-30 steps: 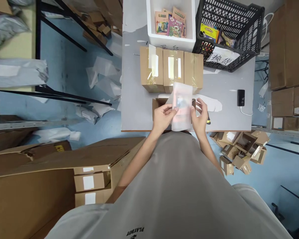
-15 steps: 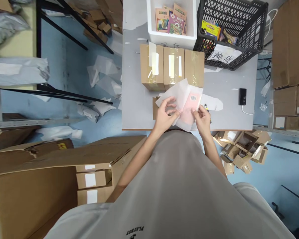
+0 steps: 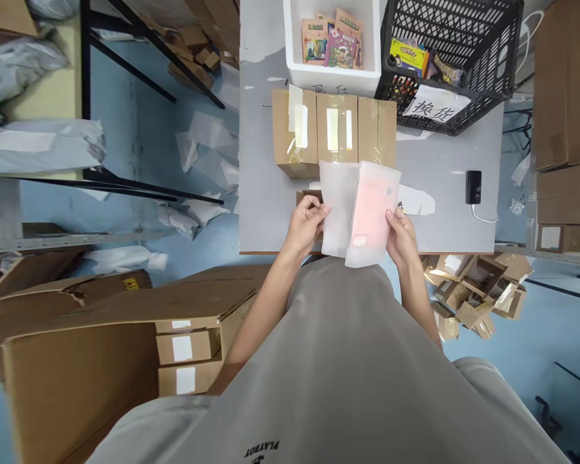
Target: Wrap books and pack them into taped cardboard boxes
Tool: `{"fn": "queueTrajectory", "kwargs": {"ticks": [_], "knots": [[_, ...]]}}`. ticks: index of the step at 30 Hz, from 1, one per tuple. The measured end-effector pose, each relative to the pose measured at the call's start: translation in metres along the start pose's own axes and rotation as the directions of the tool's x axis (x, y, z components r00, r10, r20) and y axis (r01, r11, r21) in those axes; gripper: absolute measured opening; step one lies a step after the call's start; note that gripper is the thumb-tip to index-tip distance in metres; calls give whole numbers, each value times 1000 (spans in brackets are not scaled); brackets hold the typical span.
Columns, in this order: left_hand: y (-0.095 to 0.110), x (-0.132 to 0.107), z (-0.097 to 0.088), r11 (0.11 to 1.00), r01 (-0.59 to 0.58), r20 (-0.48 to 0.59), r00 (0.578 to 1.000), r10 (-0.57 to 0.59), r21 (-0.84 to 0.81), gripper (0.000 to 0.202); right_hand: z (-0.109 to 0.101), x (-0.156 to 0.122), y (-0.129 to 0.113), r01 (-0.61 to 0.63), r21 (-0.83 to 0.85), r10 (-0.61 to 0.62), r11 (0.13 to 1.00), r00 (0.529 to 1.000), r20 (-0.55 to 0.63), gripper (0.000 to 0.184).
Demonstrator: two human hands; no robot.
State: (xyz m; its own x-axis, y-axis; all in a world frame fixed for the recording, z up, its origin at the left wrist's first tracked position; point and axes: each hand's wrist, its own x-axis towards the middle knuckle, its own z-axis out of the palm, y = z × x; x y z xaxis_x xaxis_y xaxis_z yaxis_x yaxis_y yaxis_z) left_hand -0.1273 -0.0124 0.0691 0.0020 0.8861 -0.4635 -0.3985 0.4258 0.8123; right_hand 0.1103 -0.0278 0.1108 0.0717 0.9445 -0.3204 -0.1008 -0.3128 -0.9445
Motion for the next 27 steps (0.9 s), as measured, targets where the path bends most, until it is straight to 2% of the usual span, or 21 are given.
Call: {"fn": "queueTrajectory", "kwargs": {"ticks": [2, 4, 7, 9, 12, 16, 18, 21, 24, 27], "knots": [[0, -6, 10, 1000, 17, 60, 998, -17, 11, 39, 8, 4, 7, -13, 20, 12, 1000, 1000, 27, 64], [1, -13, 22, 999, 32, 126, 991, -34, 14, 35, 17, 8, 15, -21, 34, 19, 999, 998, 58, 65], [1, -21, 34, 1000, 0, 172, 985, -2, 12, 45, 26, 15, 25, 3, -7, -3, 1000, 999, 54, 69], [-1, -23, 37, 999, -47, 172, 984, 42, 27, 52, 30, 19, 28, 48, -60, -49, 997, 999, -14, 72], [-7, -23, 40, 992, -105, 174, 980, 92, 66, 64, 32, 20, 26, 114, -129, -127, 985, 987, -97, 64], [-13, -19, 41, 972, -174, 138, 978, 153, 155, 73, 36, 12, 18, 139, -161, -136, 977, 990, 26, 60], [-14, -15, 38, 958, -202, 122, 976, 180, 202, 71, 37, 9, 16, 124, -158, -117, 980, 992, 53, 63], [-16, -6, 26, 944, -218, 86, 975, 203, 246, 65, 36, 7, 15, 110, -160, -117, 981, 993, -30, 64], [-17, 6, 6, 937, -206, -39, 973, 226, 283, 58, 28, 7, 10, 113, -124, -127, 986, 986, -107, 60], [-14, 18, -15, 928, -192, -164, 953, 254, 319, 53, 16, 8, 0, 104, -39, -108, 994, 985, -136, 55]]}}
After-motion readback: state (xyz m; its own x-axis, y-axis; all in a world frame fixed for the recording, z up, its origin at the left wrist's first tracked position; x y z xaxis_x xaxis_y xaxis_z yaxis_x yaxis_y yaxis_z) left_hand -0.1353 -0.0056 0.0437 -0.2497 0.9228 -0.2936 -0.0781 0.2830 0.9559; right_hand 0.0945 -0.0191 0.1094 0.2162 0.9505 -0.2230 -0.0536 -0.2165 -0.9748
